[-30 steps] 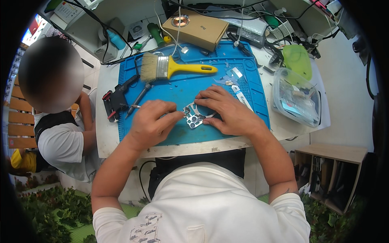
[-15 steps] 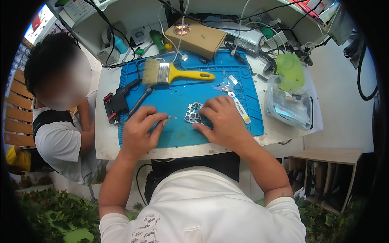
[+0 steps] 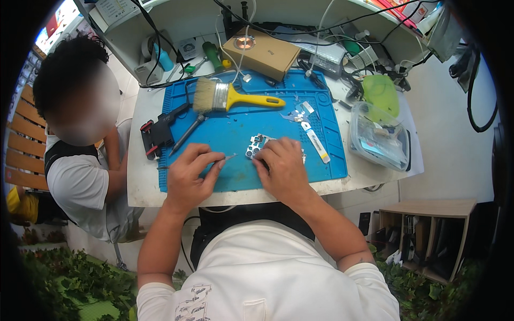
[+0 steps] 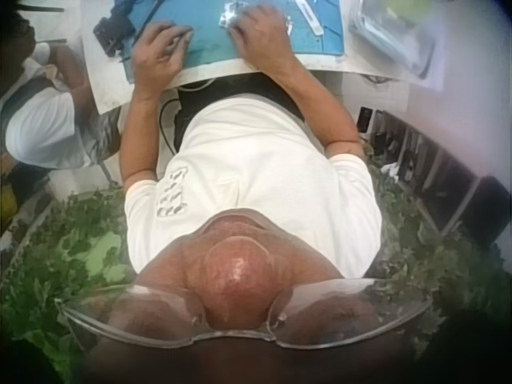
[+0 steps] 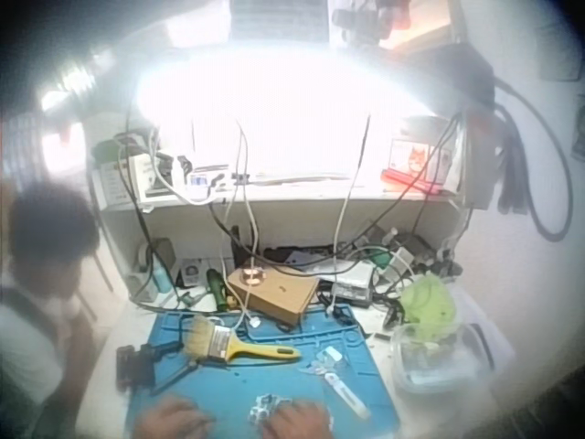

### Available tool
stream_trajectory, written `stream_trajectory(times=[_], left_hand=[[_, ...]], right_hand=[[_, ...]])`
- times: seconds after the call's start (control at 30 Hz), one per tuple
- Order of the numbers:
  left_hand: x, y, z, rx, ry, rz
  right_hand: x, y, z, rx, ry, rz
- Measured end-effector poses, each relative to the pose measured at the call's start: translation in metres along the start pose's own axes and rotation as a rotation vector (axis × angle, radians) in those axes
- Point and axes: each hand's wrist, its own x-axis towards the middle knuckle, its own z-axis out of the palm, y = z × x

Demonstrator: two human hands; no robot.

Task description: The person uses a precision probe to manipulate small components on a mobile phone internal frame. They then handle a motherboard alongside the frame.

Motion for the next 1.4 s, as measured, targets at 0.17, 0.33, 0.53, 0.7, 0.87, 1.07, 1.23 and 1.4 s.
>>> stream_trajectory(times=[0.17, 0.33, 0.53, 0.7, 0.87, 1.07, 1.23, 1.4], left_hand=[[0.004, 0.006, 0.003, 0.012, -0.039, -0.016], [0.004, 0.011, 0.003, -0.002, -0.1, -0.074], [0.008, 0.02, 0.008, -0.11, -0.134, -0.191], [0.009, 0.024, 0.009, -0.09, -0.152, -0.237], [0.008, 0.02, 0.022, -0.017, -0.185, -0.214], [0.01, 0.015, 0.034, -0.014, -0.218, -0.206], [0.017, 0.014, 0.038, 0.04, -0.241, -0.175], [0.017, 0.018, 0.039, 0.114, -0.253, -0.155]], right_hand=[[-0.001, 0.009, -0.002, 0.185, -0.057, -0.092], [0.005, 0.023, -0.046, 0.016, -0.085, 0.005], [0.002, 0.022, -0.044, -0.076, -0.188, 0.094], [0.001, 0.001, -0.032, -0.13, -0.119, 0.127], [-0.009, 0.004, -0.019, -0.094, -0.028, 0.126], [-0.011, 0.005, -0.016, -0.063, -0.013, 0.137], [-0.013, 0.007, -0.015, -0.064, 0.002, 0.132], [-0.013, 0.007, -0.014, -0.048, 0.0, 0.146]])
